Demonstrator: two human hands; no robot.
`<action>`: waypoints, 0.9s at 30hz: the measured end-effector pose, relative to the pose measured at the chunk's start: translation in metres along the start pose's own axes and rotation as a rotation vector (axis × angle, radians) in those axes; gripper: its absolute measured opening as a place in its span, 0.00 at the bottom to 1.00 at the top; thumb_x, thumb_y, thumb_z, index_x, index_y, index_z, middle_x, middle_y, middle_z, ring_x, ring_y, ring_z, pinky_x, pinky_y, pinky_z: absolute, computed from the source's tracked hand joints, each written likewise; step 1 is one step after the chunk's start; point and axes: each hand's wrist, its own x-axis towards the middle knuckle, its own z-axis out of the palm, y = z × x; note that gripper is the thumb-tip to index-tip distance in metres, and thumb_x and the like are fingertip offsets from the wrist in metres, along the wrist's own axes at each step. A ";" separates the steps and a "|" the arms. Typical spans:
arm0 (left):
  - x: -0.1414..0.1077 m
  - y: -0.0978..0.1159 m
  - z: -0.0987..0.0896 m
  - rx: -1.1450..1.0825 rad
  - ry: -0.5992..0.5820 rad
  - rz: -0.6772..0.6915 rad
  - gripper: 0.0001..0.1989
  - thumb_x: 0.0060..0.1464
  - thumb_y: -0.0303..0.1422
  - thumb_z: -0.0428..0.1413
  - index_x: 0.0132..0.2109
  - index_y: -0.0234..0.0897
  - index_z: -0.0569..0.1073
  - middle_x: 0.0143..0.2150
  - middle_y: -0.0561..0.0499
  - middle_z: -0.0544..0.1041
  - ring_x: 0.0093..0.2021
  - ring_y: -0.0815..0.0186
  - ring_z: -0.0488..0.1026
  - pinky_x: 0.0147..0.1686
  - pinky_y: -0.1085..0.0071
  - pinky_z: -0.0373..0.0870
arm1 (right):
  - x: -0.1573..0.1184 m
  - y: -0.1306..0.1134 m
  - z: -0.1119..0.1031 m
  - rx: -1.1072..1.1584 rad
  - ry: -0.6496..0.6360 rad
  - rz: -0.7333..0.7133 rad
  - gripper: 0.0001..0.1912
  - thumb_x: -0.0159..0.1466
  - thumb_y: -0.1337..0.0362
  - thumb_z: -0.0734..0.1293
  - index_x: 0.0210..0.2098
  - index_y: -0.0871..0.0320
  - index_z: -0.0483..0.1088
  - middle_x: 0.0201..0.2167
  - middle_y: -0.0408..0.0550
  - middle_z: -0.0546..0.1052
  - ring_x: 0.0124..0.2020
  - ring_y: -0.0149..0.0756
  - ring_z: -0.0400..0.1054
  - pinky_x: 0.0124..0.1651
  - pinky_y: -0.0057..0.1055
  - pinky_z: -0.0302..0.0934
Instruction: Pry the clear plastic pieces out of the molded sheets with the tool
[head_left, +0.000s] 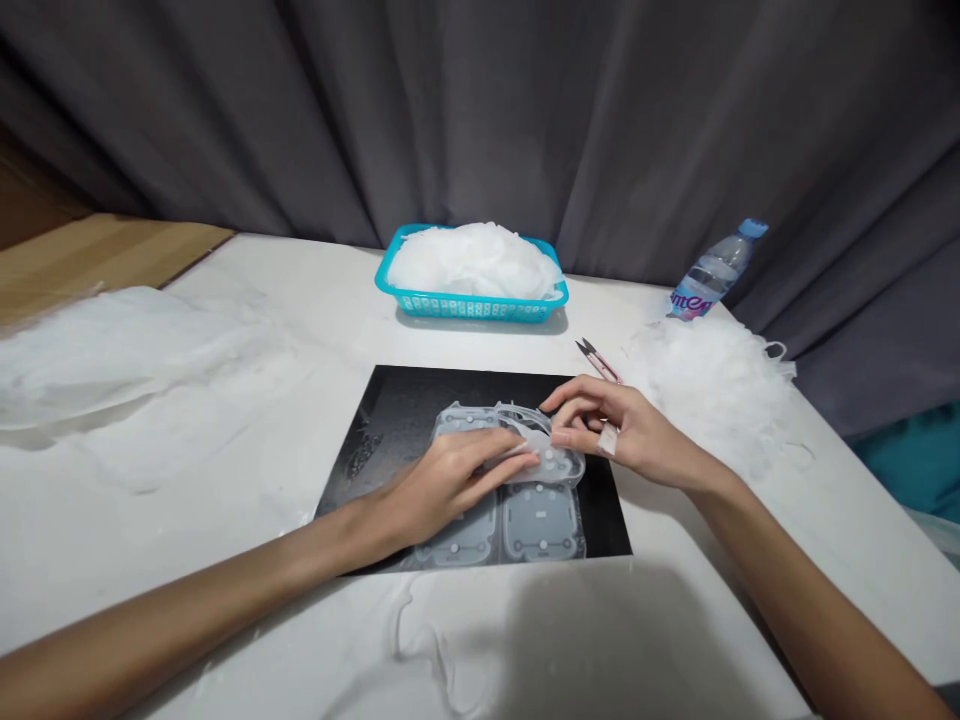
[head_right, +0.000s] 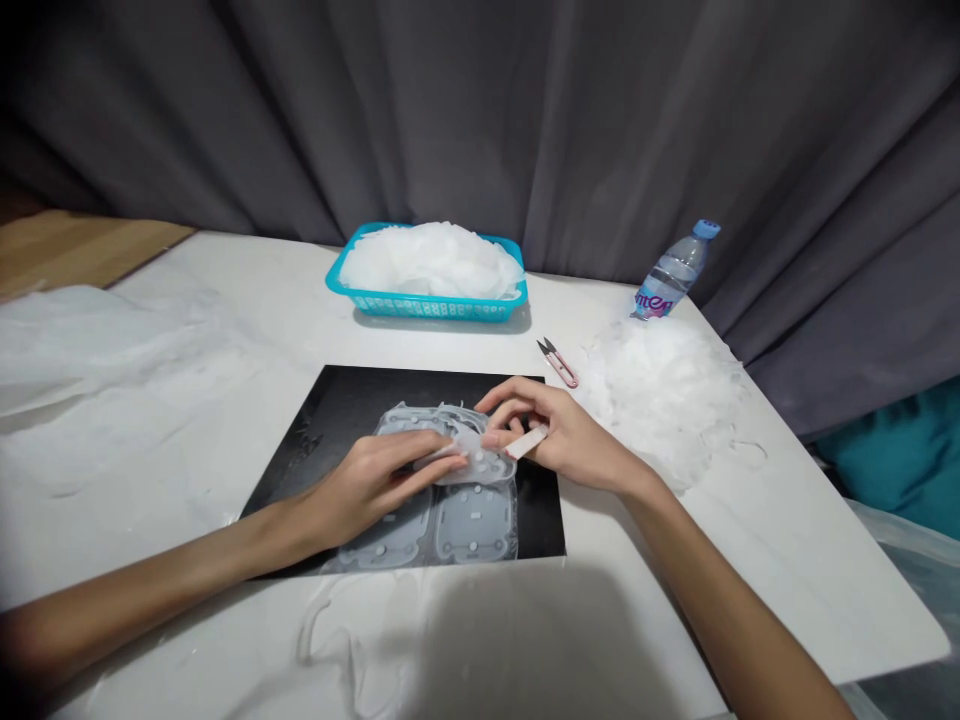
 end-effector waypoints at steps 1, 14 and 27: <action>0.000 0.001 0.000 0.012 0.028 0.033 0.08 0.72 0.32 0.53 0.45 0.34 0.76 0.35 0.52 0.80 0.33 0.69 0.76 0.36 0.76 0.70 | 0.000 0.000 0.000 -0.001 0.001 -0.003 0.13 0.65 0.60 0.74 0.48 0.55 0.73 0.33 0.43 0.79 0.31 0.33 0.67 0.37 0.34 0.62; -0.004 0.002 0.001 0.085 0.175 0.152 0.06 0.69 0.28 0.57 0.47 0.32 0.79 0.36 0.48 0.79 0.34 0.68 0.76 0.36 0.73 0.73 | -0.003 0.005 0.004 -0.060 0.080 -0.076 0.11 0.66 0.58 0.75 0.46 0.53 0.76 0.33 0.43 0.78 0.28 0.31 0.64 0.34 0.34 0.64; 0.008 0.006 -0.003 -0.179 -0.023 -0.187 0.10 0.71 0.38 0.56 0.45 0.37 0.78 0.33 0.55 0.78 0.29 0.70 0.72 0.30 0.76 0.65 | -0.008 0.002 0.026 -0.238 0.198 -0.151 0.09 0.69 0.59 0.71 0.48 0.51 0.75 0.37 0.46 0.79 0.35 0.36 0.68 0.38 0.35 0.63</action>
